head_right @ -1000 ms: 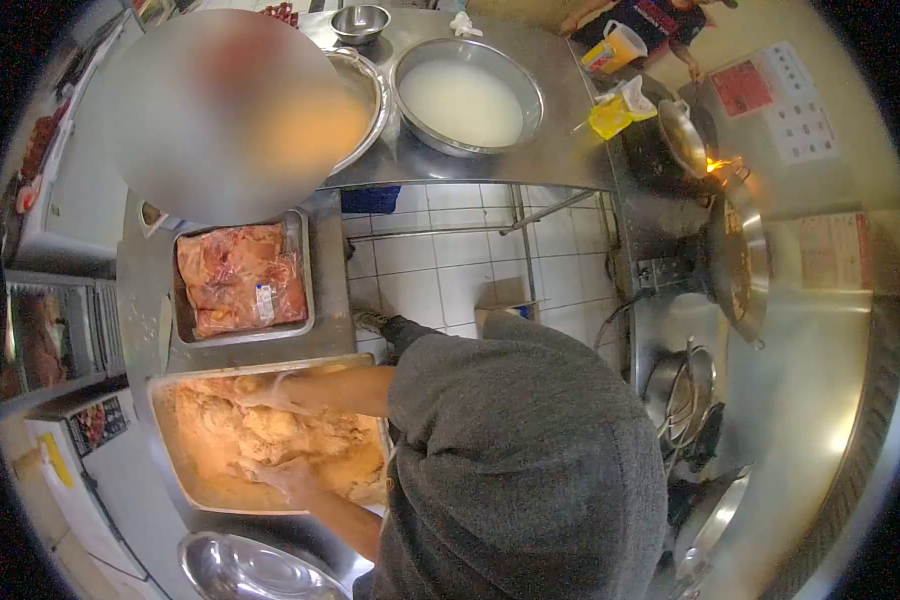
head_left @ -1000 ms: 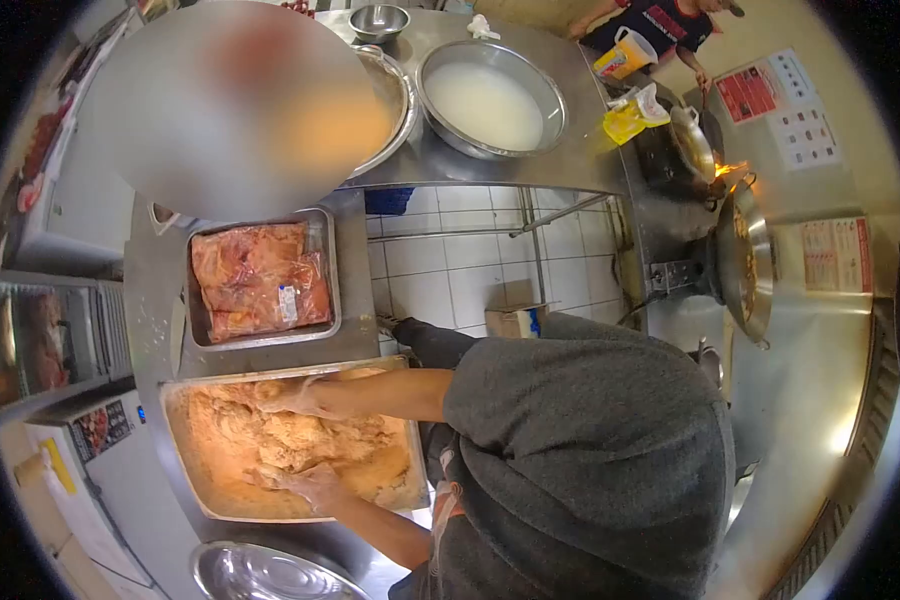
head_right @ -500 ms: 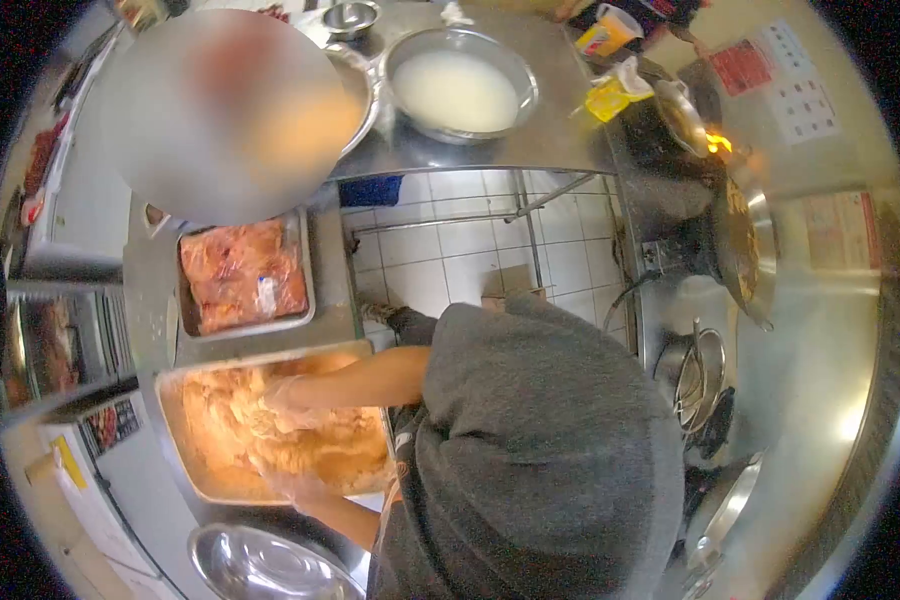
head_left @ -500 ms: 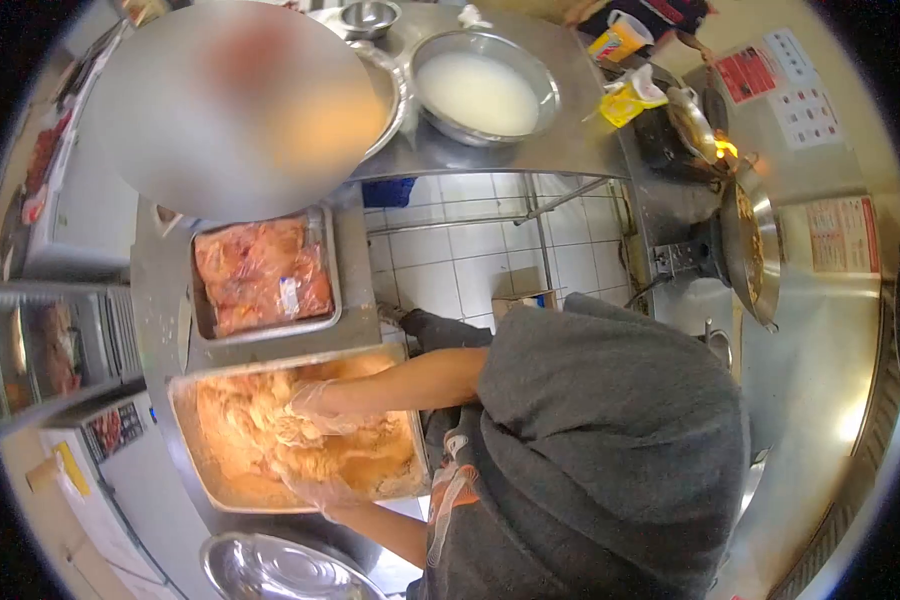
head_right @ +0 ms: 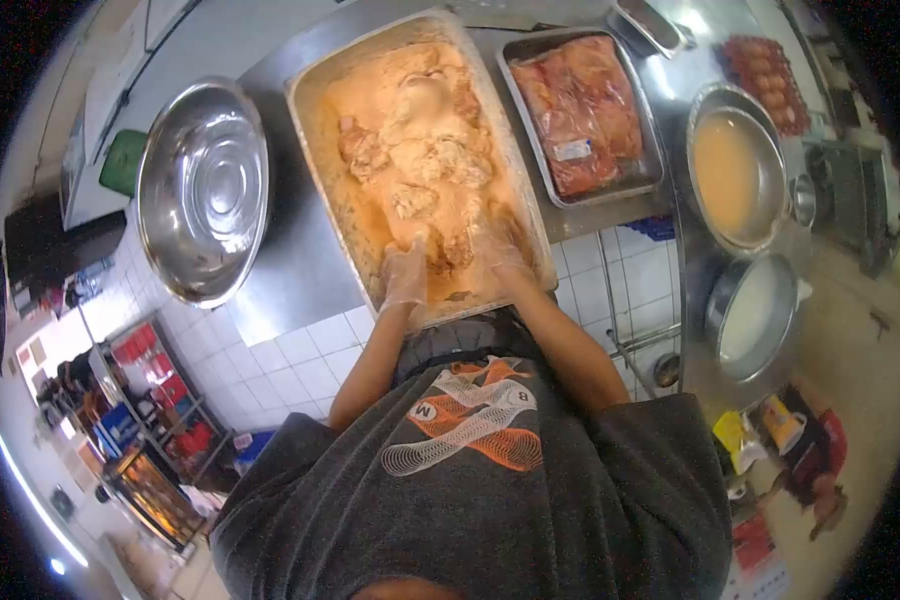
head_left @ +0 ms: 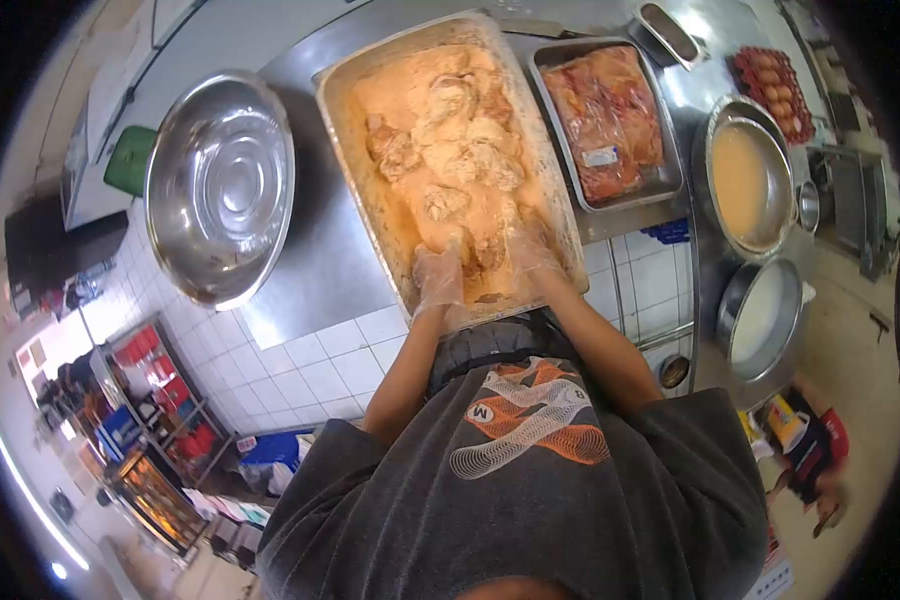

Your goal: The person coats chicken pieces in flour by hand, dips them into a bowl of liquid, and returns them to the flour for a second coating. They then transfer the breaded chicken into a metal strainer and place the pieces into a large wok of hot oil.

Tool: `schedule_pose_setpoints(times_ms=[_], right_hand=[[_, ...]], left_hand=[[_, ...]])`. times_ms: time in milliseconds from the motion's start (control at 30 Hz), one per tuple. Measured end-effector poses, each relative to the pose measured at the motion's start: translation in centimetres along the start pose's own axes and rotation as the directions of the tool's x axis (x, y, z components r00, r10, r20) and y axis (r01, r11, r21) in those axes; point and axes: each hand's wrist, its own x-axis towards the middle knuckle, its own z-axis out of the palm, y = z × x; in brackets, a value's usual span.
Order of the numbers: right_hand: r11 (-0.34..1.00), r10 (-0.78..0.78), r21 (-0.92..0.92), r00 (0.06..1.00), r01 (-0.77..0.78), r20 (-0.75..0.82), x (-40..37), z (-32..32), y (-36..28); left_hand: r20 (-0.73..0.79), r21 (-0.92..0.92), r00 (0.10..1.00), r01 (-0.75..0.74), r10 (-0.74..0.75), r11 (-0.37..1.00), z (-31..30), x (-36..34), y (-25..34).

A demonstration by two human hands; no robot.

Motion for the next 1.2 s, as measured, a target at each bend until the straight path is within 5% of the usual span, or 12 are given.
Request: schedule_pose_setpoints(times_ms=[100,133,233,333,500,600,700,833,933,1000,1100,1200], right_hand=[[0.587,0.211,0.742,0.946,-0.323,0.246,-1.7,-0.8,-2.5],[0.516,0.189,0.78,0.935,-0.355,0.3,-1.1,0.7,-1.9],[-0.194,0.103,0.809,0.809,-0.555,0.579,-3.1,-8.4,-8.4],[-0.386,-0.096,0.755,0.837,-0.53,0.539,-3.1,-12.0,-9.9],[-0.247,-0.011,0.798,0.825,-0.549,0.564,-3.1,-16.7,-12.4],[-0.254,0.06,0.851,0.871,-0.46,0.488,-1.6,-17.8,-14.5],[-0.219,0.025,0.894,0.913,-0.392,0.407,-1.2,-20.0,-16.7],[-0.016,-0.143,0.91,0.902,-0.414,0.407,1.9,-20.7,-17.2],[0.555,-0.371,0.818,0.925,0.151,0.081,10.9,-17.9,-14.2],[0.73,-0.552,0.512,0.832,0.452,0.052,16.7,-16.9,-15.3],[0.838,-0.525,0.027,0.793,0.545,0.309,21.0,-19.3,-25.0],[0.616,-0.754,-0.02,0.597,0.787,0.275,27.1,-13.3,-25.1]], left_hand=[[0.365,-0.468,0.931,0.16,0.025,0.869,-1.7,0.5,0.5],[0.412,-0.601,0.911,0.254,0.022,0.758,-0.9,0.3,0.3],[0.565,-0.785,0.819,0.499,0.096,0.366,0.4,0.0,1.3],[0.673,-0.739,0.706,0.655,0.222,0.159,-4.4,-1.7,3.9],[0.637,-0.767,0.751,0.596,0.174,0.237,-8.3,-1.9,6.3],[0.571,-0.774,0.714,0.633,0.406,-0.025,-9.4,-2.5,7.6],[0.415,-0.908,0.838,0.407,0.353,0.1,-11.5,-4.8,8.6],[0.358,-0.929,0.932,0.35,0.052,0.121,-9.4,-4.6,7.3],[0.341,-0.922,0.933,0.355,-0.11,0.152,-4.3,-1.5,4.5],[0.356,-0.917,0.901,0.388,-0.248,0.091,-1.8,-0.8,5.0],[0.304,-0.93,0.929,0.241,-0.212,-0.277,3.7,1.1,5.5],[0.207,-0.898,0.947,0.085,-0.244,-0.431,2.6,2.5,8.5]])
